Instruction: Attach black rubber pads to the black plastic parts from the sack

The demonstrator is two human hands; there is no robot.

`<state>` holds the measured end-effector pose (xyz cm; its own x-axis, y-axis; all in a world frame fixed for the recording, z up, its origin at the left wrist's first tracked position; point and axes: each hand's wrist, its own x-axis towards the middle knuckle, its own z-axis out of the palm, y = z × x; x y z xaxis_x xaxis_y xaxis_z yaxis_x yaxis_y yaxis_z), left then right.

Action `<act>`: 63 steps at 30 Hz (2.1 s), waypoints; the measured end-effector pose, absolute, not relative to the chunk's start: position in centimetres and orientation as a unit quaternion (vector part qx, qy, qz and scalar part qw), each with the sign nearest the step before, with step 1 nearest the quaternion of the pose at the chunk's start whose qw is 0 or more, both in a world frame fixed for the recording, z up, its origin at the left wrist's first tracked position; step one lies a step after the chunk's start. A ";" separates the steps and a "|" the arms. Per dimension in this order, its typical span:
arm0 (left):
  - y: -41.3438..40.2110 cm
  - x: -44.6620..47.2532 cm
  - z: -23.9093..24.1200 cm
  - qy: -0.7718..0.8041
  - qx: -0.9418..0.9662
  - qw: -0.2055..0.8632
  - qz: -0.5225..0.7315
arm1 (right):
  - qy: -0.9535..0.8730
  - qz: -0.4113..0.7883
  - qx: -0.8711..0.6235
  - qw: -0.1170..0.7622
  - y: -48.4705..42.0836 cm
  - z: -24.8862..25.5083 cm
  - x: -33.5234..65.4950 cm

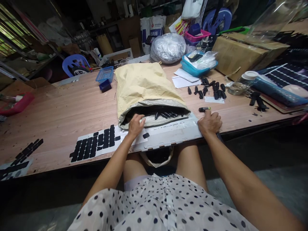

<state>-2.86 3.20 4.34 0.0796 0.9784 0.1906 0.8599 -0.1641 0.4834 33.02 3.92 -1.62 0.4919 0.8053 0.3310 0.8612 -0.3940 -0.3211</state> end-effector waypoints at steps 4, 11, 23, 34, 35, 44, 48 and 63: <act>8.2 -3.8 3.9 0.679 0.714 0.092 0.147 | -0.500 -0.065 -0.832 0.230 3.9 -1.8 32.9; 8.7 -4.5 2.7 0.715 0.685 0.099 0.099 | -0.493 -0.079 -0.842 0.206 4.0 -1.7 32.4; -0.3 -1.4 1.9 0.530 0.783 0.241 0.219 | -0.493 -0.062 -0.847 0.190 3.8 -0.4 31.7; -0.8 -0.7 -0.8 0.534 0.768 0.218 0.278 | -0.488 -0.058 -0.856 0.163 4.0 -0.3 31.7; -0.8 -0.7 -0.8 0.533 0.768 0.219 0.281 | -0.488 -0.058 -0.856 0.163 4.0 -0.3 31.8; -0.7 -0.8 -0.5 0.533 0.758 0.245 0.285 | -0.481 -0.055 -0.857 0.178 3.7 -0.1 31.7; -0.5 -0.5 -0.3 0.537 0.753 0.257 0.280 | -0.481 -0.028 -0.855 0.191 3.9 0.2 32.8; -0.6 0.6 -0.9 0.542 0.744 0.269 0.283 | -0.670 0.220 -0.553 0.444 -5.9 1.8 22.0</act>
